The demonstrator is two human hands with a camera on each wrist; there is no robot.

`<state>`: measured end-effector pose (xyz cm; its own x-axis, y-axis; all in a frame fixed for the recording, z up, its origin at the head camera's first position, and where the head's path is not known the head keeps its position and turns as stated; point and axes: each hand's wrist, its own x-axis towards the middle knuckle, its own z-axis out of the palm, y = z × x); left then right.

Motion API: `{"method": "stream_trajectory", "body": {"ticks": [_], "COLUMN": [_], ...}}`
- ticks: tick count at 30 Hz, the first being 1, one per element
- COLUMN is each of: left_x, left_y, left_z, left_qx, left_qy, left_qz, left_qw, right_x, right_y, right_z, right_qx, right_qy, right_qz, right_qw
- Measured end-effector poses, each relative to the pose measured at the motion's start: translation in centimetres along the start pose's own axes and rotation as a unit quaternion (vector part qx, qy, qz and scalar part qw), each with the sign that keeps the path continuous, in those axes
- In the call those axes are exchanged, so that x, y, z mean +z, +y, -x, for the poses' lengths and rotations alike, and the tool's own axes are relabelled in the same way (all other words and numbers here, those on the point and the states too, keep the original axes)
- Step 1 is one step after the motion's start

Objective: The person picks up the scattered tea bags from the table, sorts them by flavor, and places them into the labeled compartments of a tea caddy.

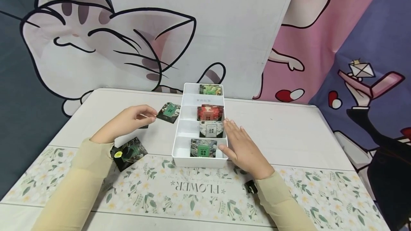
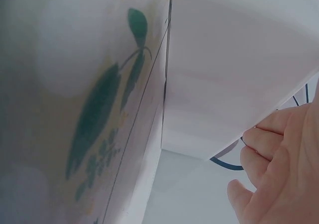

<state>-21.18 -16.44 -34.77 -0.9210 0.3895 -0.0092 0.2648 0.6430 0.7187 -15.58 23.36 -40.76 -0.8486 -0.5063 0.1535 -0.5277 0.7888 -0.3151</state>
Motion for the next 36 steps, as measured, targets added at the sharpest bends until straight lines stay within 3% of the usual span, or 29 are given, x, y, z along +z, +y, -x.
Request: {"method": "stream_trajectory", "body": {"ticks": [9, 21, 27, 36], "left_x": [0.1, 0.1, 0.3, 0.5], "left_y": [-2.3, -4.4, -4.6, -4.2], "left_z": [1.8, 2.7, 3.0, 3.3], "left_qx": [-0.055, -0.081, -0.096, -0.128], "left_qy": [-0.009, -0.069, -0.071, -0.11], "left_qz": [-0.041, -0.078, -0.113, -0.12], "left_qw": [0.9976, 0.9913, 0.9864, 0.9782], "right_x": [-0.1, -0.4, -0.2, 0.0], "right_y": [0.1, 0.1, 0.1, 0.0], "right_z": [-0.1, -0.2, -0.1, -0.1], "right_qx": [-0.004, -0.003, -0.003, 0.0], "right_qy": [0.001, -0.002, -0.001, -0.001], "right_qz": [0.001, -0.003, -0.009, -0.013], "right_qw": [1.0, 1.0, 0.9999, 0.9999]}}
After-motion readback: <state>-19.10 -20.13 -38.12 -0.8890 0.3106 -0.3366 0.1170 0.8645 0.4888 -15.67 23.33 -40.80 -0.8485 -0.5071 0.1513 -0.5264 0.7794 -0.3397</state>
